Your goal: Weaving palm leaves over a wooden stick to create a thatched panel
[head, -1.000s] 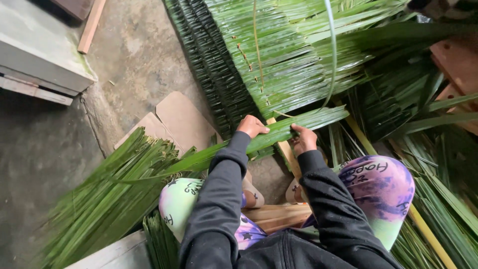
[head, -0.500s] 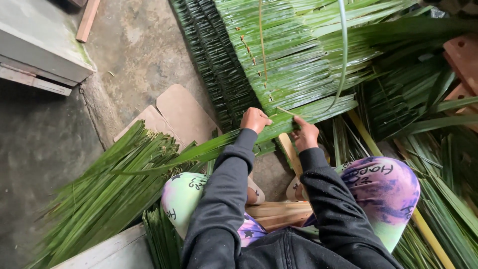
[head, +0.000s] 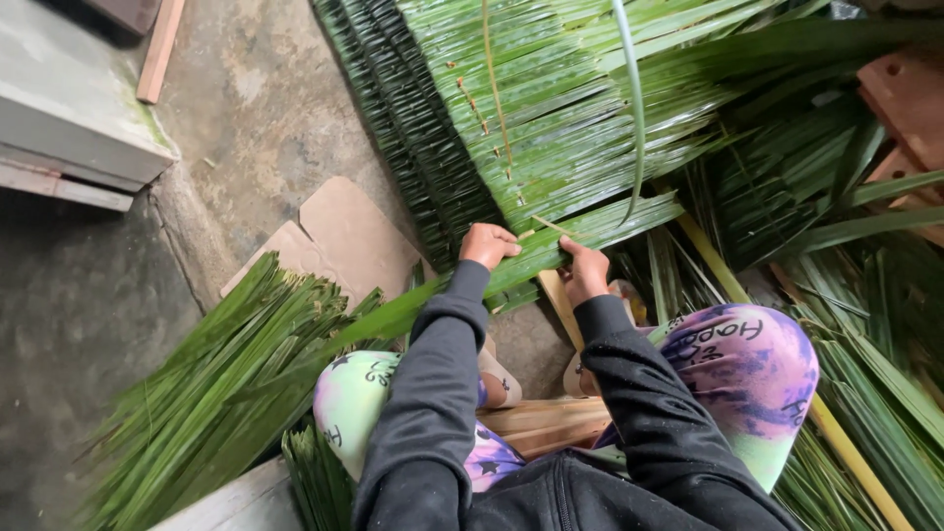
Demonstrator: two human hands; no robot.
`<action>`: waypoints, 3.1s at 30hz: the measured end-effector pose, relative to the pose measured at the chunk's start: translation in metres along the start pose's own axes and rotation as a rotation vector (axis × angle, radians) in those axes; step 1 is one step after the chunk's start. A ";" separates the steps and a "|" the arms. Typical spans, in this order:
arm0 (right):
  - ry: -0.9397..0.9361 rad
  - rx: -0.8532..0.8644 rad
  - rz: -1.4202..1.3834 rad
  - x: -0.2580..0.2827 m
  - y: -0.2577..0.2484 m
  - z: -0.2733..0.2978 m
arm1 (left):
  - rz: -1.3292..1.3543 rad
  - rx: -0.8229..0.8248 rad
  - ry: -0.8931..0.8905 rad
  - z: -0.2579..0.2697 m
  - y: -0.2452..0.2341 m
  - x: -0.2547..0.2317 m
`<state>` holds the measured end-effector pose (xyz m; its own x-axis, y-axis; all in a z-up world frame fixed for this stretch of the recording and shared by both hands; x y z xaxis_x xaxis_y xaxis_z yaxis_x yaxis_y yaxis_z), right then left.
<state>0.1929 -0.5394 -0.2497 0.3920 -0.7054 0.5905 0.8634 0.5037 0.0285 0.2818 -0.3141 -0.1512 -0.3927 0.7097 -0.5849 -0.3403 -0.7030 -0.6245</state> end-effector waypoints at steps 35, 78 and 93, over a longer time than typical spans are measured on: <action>-0.030 0.003 -0.005 0.010 0.010 -0.001 | -0.192 -0.168 0.044 0.017 -0.012 -0.031; -0.088 -0.001 0.115 0.038 -0.025 0.048 | 1.107 -0.228 -0.317 -0.045 0.120 0.024; -0.648 0.112 0.062 0.176 -0.022 0.102 | 1.328 -0.195 -0.386 0.009 0.138 0.052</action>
<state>0.2108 -0.6235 -0.0646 0.1390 -0.2478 0.9588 0.7932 0.6075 0.0420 0.2068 -0.3744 -0.2637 -0.5421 -0.5542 -0.6316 0.5782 -0.7915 0.1981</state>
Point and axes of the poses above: each hand's wrist, its own z-axis away from the middle knuckle, its own y-axis out of the palm, x = y × z, the point moved 9 cm from there along -z, towards the middle knuckle, and after that the axes turned 9 degrees about -x, right-handed, at the moved point
